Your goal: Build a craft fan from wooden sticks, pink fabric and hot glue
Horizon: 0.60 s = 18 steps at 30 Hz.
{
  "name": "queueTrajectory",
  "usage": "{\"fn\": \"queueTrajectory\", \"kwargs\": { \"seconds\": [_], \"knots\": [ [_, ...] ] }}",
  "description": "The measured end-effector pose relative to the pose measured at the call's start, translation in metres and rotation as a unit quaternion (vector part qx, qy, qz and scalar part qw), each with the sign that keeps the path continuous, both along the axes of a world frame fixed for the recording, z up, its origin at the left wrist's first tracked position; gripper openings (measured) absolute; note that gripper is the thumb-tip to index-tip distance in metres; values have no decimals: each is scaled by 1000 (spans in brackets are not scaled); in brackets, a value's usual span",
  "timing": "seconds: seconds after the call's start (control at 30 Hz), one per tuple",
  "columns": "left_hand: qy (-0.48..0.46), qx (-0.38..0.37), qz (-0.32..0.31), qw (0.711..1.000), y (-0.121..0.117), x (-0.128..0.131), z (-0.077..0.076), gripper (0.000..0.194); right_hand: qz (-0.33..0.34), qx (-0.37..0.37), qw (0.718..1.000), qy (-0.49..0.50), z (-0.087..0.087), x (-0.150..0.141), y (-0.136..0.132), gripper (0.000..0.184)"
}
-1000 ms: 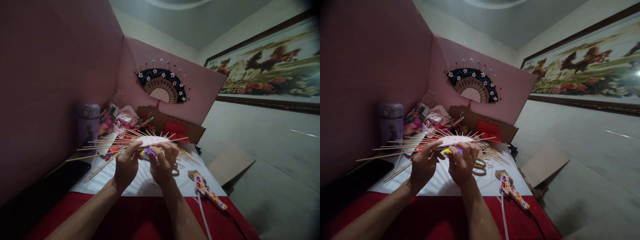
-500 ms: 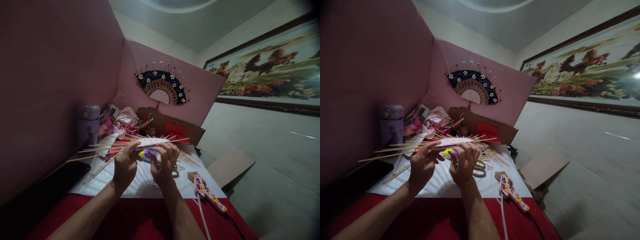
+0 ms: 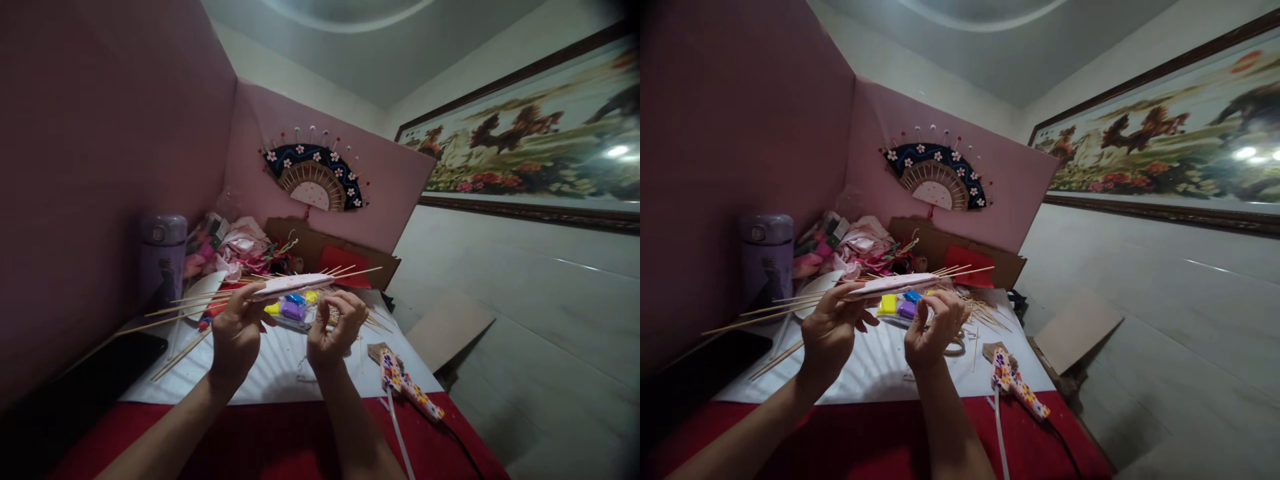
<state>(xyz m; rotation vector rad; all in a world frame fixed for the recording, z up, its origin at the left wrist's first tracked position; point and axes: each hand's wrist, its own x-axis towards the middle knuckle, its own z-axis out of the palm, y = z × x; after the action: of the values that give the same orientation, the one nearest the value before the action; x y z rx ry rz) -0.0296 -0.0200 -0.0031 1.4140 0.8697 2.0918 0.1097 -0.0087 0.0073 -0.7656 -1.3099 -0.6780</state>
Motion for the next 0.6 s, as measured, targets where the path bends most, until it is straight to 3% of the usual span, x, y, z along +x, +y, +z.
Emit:
{"fn": "queueTrajectory", "kwargs": {
  "seconds": [0.27,0.47,0.6],
  "knots": [
    [-21,-1,-1,1000,-2,1,3,21,-54,-19,998,-13,1,-4,0,15],
    [-36,0,-14,999,-2,1,5,21,-52,-47,997,-28,1,-3,1,16],
    [-55,-29,-6,998,-1,0,9,23,-10,-20,1000,0,2,-4,1,13]
  ]
}}
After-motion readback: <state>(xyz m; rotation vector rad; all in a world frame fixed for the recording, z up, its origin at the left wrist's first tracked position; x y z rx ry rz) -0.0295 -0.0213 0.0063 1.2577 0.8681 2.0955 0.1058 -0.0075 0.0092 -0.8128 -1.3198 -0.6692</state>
